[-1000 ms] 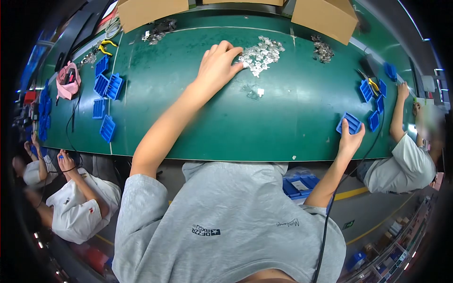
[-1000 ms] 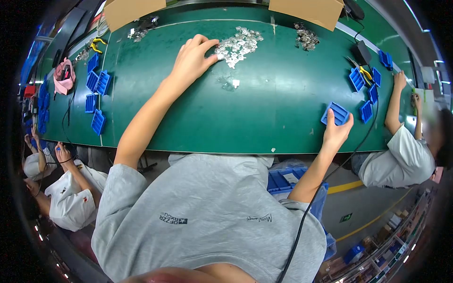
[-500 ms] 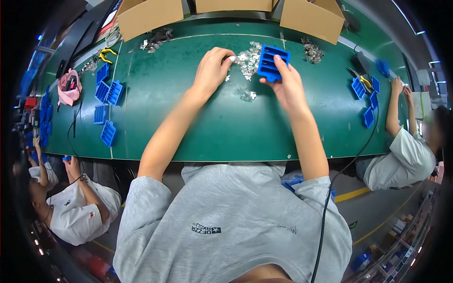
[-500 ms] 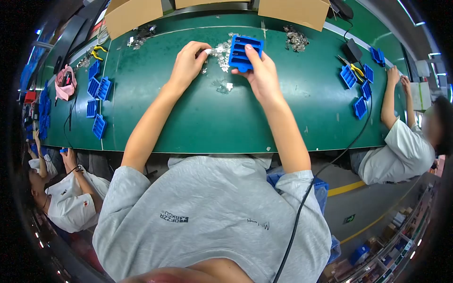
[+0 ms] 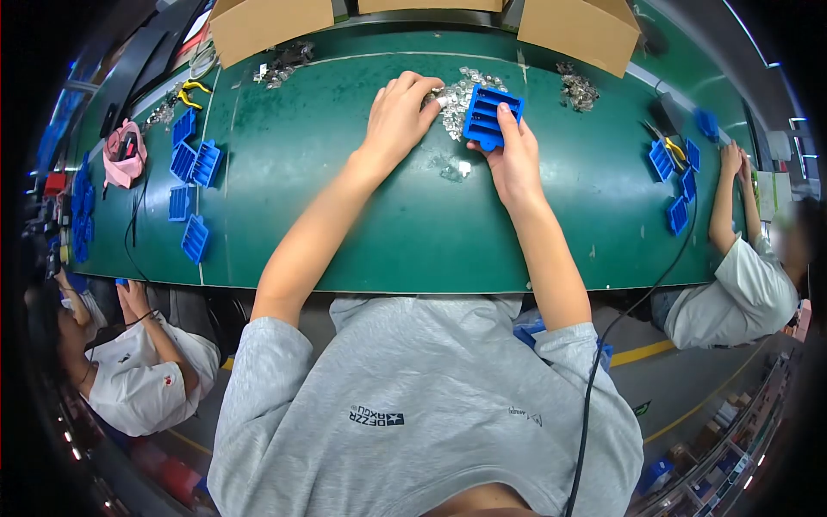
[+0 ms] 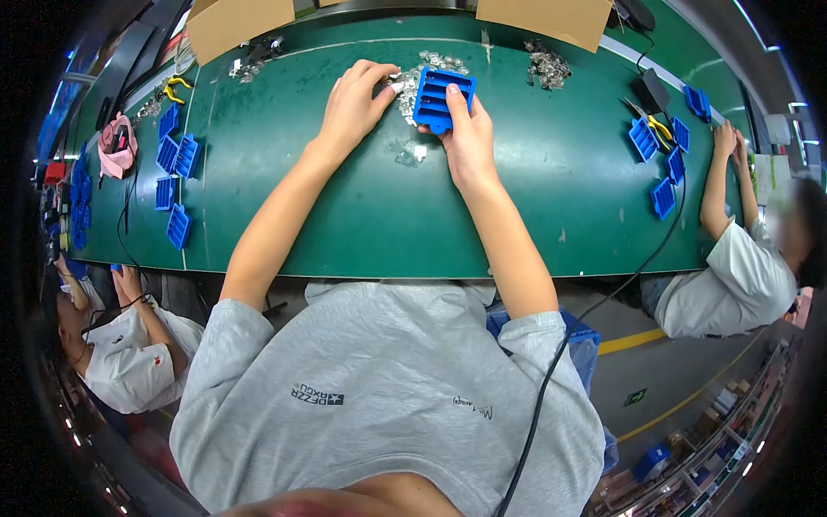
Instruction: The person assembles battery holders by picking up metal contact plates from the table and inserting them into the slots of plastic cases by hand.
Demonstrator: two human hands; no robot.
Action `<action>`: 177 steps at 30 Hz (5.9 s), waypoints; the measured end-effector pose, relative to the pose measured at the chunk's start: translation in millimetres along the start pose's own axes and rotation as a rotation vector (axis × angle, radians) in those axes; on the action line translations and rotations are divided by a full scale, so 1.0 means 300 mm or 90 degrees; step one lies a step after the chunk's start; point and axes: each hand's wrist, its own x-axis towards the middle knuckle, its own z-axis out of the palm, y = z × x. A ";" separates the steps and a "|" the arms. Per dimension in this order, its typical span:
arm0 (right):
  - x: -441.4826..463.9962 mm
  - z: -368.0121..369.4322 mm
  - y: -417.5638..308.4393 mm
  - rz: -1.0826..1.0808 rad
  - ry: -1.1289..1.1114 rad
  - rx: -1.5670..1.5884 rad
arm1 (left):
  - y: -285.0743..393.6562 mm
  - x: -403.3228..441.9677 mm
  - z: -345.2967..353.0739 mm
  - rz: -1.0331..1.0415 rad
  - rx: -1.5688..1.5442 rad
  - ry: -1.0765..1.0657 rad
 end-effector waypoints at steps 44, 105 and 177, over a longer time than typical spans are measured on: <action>-0.066 0.042 -0.001 -0.035 -0.047 -0.344 | 0.102 -0.100 -0.139 -0.222 -0.618 -0.121; -0.091 0.053 0.007 0.140 -0.110 -0.087 | 0.121 -0.110 -0.144 -0.109 -0.260 -0.005; -0.104 0.076 0.032 -0.068 -0.068 -0.088 | -0.433 0.077 -0.312 -0.314 0.252 0.205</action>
